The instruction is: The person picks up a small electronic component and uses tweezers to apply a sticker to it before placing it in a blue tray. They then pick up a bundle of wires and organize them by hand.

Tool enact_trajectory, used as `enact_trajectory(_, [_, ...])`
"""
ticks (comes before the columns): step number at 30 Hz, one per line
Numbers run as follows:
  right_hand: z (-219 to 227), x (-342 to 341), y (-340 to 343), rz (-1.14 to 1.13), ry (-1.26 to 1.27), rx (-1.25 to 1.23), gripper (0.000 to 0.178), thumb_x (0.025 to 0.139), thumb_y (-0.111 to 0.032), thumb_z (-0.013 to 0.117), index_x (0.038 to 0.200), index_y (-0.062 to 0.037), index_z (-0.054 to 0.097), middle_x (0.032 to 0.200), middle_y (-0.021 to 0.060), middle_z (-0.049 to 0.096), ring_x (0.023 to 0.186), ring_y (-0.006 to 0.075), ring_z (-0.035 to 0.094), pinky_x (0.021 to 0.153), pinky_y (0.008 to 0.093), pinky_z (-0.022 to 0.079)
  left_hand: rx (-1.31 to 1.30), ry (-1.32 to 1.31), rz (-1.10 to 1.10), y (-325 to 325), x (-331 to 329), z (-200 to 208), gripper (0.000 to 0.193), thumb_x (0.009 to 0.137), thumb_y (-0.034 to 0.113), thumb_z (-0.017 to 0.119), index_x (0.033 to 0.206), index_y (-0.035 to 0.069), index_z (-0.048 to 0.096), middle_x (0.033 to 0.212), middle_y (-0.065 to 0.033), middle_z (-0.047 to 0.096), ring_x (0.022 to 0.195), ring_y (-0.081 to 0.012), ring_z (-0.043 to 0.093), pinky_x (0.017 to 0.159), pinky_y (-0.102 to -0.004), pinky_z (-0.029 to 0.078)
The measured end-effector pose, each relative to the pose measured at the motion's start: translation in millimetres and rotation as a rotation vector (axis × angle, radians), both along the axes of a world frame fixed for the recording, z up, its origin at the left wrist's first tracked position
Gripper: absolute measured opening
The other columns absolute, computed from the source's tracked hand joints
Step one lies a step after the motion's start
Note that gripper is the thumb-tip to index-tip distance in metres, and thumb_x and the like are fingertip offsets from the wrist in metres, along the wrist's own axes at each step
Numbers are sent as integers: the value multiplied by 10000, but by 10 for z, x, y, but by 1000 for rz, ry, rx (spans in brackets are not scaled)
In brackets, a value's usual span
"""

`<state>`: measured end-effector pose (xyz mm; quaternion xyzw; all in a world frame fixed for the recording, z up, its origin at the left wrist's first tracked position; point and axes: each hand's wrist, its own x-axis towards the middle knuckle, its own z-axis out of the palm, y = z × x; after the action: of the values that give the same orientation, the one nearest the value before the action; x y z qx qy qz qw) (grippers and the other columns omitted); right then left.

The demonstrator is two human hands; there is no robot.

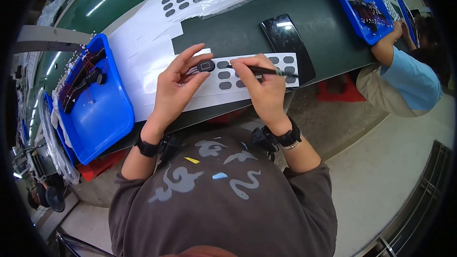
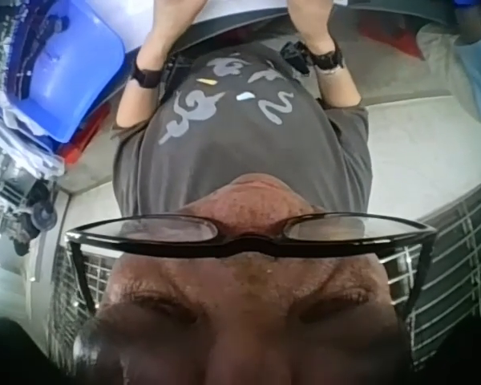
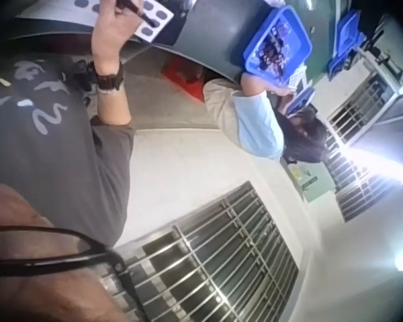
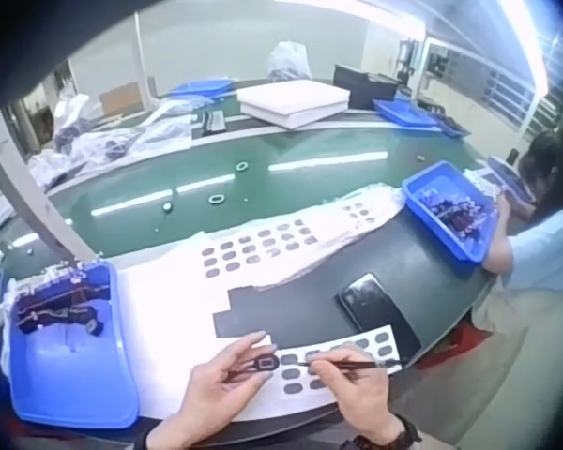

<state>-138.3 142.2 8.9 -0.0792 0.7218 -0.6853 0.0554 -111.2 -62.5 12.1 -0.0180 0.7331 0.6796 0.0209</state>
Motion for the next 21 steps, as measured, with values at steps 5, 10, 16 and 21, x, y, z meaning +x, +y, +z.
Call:
enact_trajectory(5, [-108,8,65,63,-77,189,117,950,-103,662,1018,-11,634,871,30,667,780,50,613,679,193,472,-30,-10,-55,12,-2,-162,553,901,-32,646,1421,61,481,1245,-122,669,1111,-145,643,966,-276,524])
enact_trajectory(10, [-115,-50,74,-11,-50,217,129,958,-129,661,917,-24,599,784,26,663,703,50,604,636,199,468,-102,54,-87,28,-29,-174,582,879,-27,663,1419,95,486,1196,-120,697,1042,-194,696,911,-306,572])
enact_trajectory(16, [-143,-96,61,-42,-21,309,133,961,-134,658,924,-23,593,741,23,658,701,58,614,640,200,473,-126,52,-82,36,-18,-188,647,870,-25,670,1457,119,439,1174,-107,708,1020,-200,705,903,-312,579])
enact_trajectory(21, [-166,-110,72,-37,-31,233,142,958,-139,666,927,-19,597,760,29,665,708,63,612,648,204,471,-137,65,-73,40,-30,-193,691,866,-22,674,1482,133,401,1166,-108,710,1015,-209,708,908,-320,581])
